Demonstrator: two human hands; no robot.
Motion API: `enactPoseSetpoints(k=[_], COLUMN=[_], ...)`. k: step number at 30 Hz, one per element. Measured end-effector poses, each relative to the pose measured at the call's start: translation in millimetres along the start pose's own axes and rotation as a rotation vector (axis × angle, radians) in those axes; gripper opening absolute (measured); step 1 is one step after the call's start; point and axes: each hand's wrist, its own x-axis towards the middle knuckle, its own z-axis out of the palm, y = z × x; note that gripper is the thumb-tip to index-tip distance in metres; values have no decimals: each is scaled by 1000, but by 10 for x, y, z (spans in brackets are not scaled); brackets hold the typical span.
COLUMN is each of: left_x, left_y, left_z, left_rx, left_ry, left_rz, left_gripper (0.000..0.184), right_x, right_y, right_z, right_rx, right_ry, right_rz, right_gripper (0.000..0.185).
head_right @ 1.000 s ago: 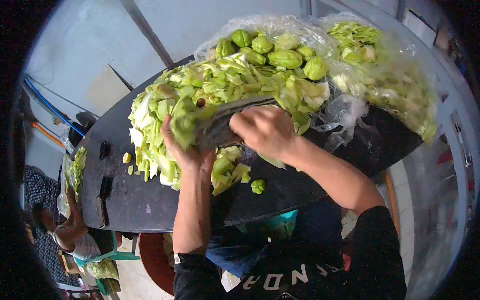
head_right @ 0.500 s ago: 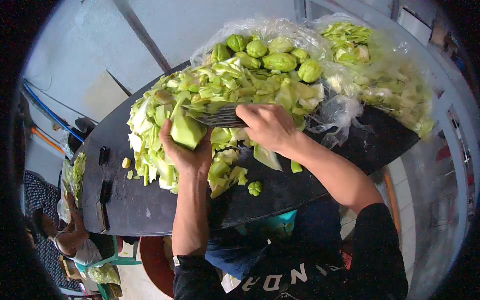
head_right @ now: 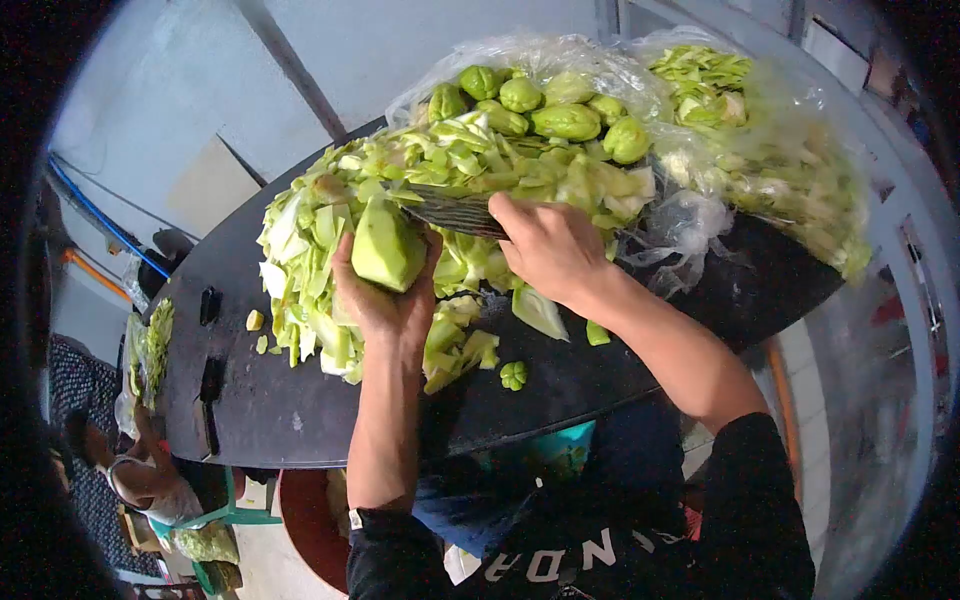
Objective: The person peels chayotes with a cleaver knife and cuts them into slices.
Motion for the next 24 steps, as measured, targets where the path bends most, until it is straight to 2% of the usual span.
enactPoseSetpoints(k=[1,2,3,4,5,7,8,11,15,16,19,20,22,24], left_x=[16,34,47,71,69,55,68,26,36,-23,-14,-7,-2,-52], left_y=[2,1,5,4,14,21,7,-34,-11,-4,34,34,23,10], left_z=[9,25,29,-61,-109,-175,-186,-71,-110,-31,92,92,55,18], left_rx=[4,-22,-50,-39,-39,-94,-51,-159,-201,-13,-98,-99,-32,14], left_ry=[4,95,185,83,86,-98,-103,-70,-182,62,160,155,78,53], left_rz=[5,6,7,6,9,-105,-108,-130,-160,-44,38,35,34,-1], left_gripper=[45,46,46,47,47,49,50,50,49,49,47,47,48,49], right_x=[1,4,5,0,-10,-24,-16,-23,-6,-19,30,18,-2,5], right_y=[-9,-35,-72,-105,-146,-252,-303,-359,-307,-223,-53,-35,-54,-160], right_z=[13,3,-26,-43,-30,7,-16,-22,-13,65,90,77,35,-12], right_rx=[14,19,-15,-48,-45,-100,-152,-196,-134,-117,-119,-124,-34,-12], right_ry=[53,53,92,130,129,259,258,238,243,170,129,132,166,182], right_rz=[-52,-54,-192,-330,-331,-504,-543,-567,-528,-404,-226,-226,-298,-347], right_gripper=[29,29,25,20,20,15,12,12,11,10,14,14,27,22])
